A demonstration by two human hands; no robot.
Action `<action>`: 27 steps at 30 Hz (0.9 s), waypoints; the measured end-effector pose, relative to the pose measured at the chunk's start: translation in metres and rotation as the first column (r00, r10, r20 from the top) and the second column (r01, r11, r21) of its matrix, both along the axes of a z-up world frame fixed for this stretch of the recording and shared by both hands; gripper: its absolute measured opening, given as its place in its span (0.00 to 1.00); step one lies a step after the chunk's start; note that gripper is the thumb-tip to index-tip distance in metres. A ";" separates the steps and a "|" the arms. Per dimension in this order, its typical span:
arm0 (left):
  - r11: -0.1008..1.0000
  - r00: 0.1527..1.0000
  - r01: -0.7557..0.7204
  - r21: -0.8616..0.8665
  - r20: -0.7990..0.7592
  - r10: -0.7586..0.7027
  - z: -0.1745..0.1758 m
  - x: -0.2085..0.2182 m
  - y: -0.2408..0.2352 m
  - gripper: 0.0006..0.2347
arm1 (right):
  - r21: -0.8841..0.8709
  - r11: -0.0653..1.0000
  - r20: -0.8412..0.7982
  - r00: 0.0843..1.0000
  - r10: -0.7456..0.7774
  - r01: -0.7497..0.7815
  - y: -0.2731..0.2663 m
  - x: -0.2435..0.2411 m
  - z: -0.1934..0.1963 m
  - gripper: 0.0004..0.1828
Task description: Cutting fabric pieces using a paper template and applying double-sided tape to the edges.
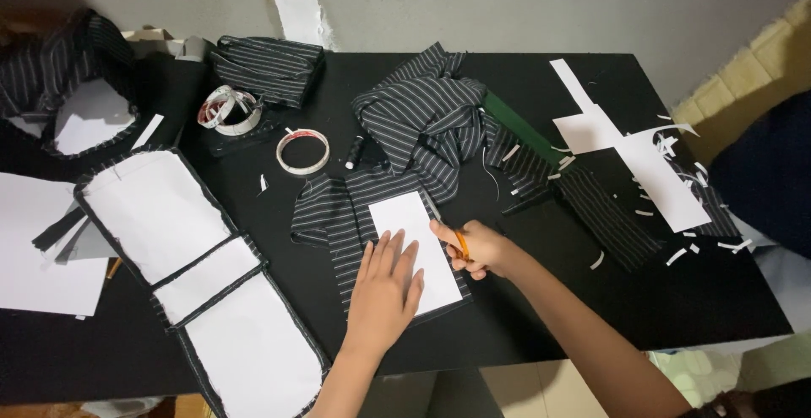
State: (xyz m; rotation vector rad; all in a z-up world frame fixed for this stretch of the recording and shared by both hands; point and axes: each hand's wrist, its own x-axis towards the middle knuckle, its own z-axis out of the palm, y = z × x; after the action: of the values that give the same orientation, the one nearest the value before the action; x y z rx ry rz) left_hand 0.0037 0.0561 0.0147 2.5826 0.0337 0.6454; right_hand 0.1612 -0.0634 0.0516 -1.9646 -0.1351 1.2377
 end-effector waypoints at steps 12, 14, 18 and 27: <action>1.000 1.000 -0.012 0.017 0.013 0.011 -0.006 0.001 0.000 0.17 | -0.057 0.998 0.006 1.000 -0.018 0.018 0.003 0.001 -0.012 0.33; 1.000 1.000 -0.011 0.016 0.010 0.011 -0.006 0.001 0.000 0.17 | -0.054 0.999 -0.027 1.000 -0.009 0.007 -0.003 0.006 -0.023 0.33; 1.000 1.000 0.000 0.020 0.015 -0.001 -0.004 0.001 0.001 0.17 | -0.064 0.998 -0.057 0.998 -0.014 0.011 -0.019 -0.018 0.010 0.34; 0.960 0.956 -0.075 -0.270 0.253 0.146 0.025 -0.011 0.005 0.16 | -0.099 0.985 -0.172 0.973 -0.157 0.141 -0.125 -0.046 -0.020 0.34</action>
State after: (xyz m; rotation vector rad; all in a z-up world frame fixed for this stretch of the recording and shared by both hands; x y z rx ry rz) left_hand -0.0076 0.0606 0.0397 2.2354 0.1644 0.9644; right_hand 0.1149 -0.1882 0.0320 -1.8874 0.1568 1.3322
